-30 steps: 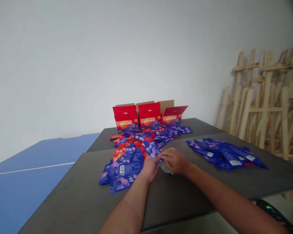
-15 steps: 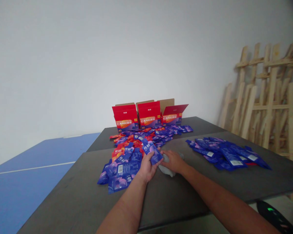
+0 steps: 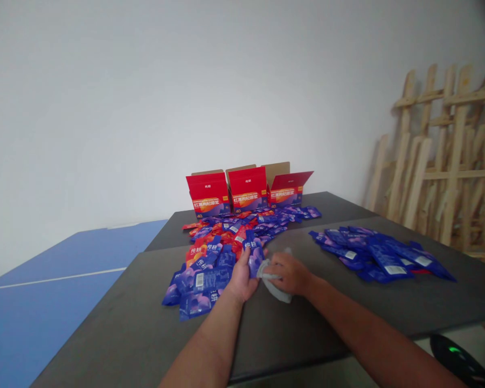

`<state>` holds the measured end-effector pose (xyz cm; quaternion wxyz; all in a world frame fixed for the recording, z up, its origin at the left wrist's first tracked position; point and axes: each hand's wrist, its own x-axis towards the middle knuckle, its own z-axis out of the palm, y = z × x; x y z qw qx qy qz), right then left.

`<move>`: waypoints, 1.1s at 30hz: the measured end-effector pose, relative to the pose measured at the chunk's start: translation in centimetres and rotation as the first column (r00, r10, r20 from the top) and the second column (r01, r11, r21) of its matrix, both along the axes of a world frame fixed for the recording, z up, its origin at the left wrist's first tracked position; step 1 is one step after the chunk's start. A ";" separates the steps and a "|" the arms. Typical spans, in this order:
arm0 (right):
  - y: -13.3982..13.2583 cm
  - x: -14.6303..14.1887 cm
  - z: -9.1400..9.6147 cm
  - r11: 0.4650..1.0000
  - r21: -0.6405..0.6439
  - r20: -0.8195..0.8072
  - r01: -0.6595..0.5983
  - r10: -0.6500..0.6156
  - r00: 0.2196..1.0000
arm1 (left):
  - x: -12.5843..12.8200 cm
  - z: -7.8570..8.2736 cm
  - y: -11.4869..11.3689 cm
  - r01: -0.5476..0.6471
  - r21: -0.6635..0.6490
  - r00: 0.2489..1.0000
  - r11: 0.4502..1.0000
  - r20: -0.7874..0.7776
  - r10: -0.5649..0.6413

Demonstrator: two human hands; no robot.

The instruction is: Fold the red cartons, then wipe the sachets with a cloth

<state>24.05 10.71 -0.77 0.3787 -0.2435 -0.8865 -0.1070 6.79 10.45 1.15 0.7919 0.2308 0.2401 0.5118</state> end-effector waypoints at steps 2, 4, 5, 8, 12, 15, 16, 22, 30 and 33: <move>0.0 -0.6 -0.3 0.999 0.035 0.059 0.004 -0.006 0.998 | 0.2 -0.2 -0.2 0.090 0.040 0.996 0.995 -0.028 -0.089; 0.1 -0.7 -0.4 0.998 0.048 0.059 0.044 -0.047 0.997 | 0.4 -0.5 -0.4 0.126 0.065 0.990 0.990 -0.065 -0.122; 0.2 -0.7 -0.3 0.996 0.049 0.046 0.076 -0.078 0.996 | 0.5 -0.7 -0.5 0.135 0.069 0.988 0.988 -0.086 -0.129; 0.4 -0.1 0.1 0.980 0.024 -0.015 0.197 -0.196 0.980 | 0.7 -1.2 -0.8 0.172 0.060 0.974 0.983 -0.160 -0.161; 0.6 0.5 0.6 0.944 -0.075 -0.125 0.321 -0.329 0.936 | 0.7 -1.4 -1.0 0.211 0.067 0.951 0.975 -0.245 -0.189; 0.8 0.7 0.8 0.918 -0.155 -0.210 0.365 -0.391 0.896 | 0.6 -1.4 -1.1 0.202 0.065 0.946 0.977 -0.272 -0.177; 0.9 0.8 0.9 0.907 -0.184 -0.238 0.379 -0.416 0.878 | 0.5 -1.4 -1.1 0.203 0.058 0.944 0.977 -0.278 -0.180; 1.5 2.0 1.5 0.845 -0.305 -0.406 0.440 -0.533 0.742 | 0.0 -0.6 -0.9 0.200 -0.018 0.965 0.980 -0.170 -0.200; -1.2 -1.0 1.4 0.994 0.108 -0.081 0.020 -0.011 0.997 | -0.7 0.2 -0.5 0.226 -0.092 0.973 0.970 0.077 -0.219; -1.9 -2.6 1.0 0.979 0.186 0.054 -0.082 0.073 0.996 | -0.6 -0.1 -0.7 0.289 -0.121 0.957 0.950 0.046 -0.286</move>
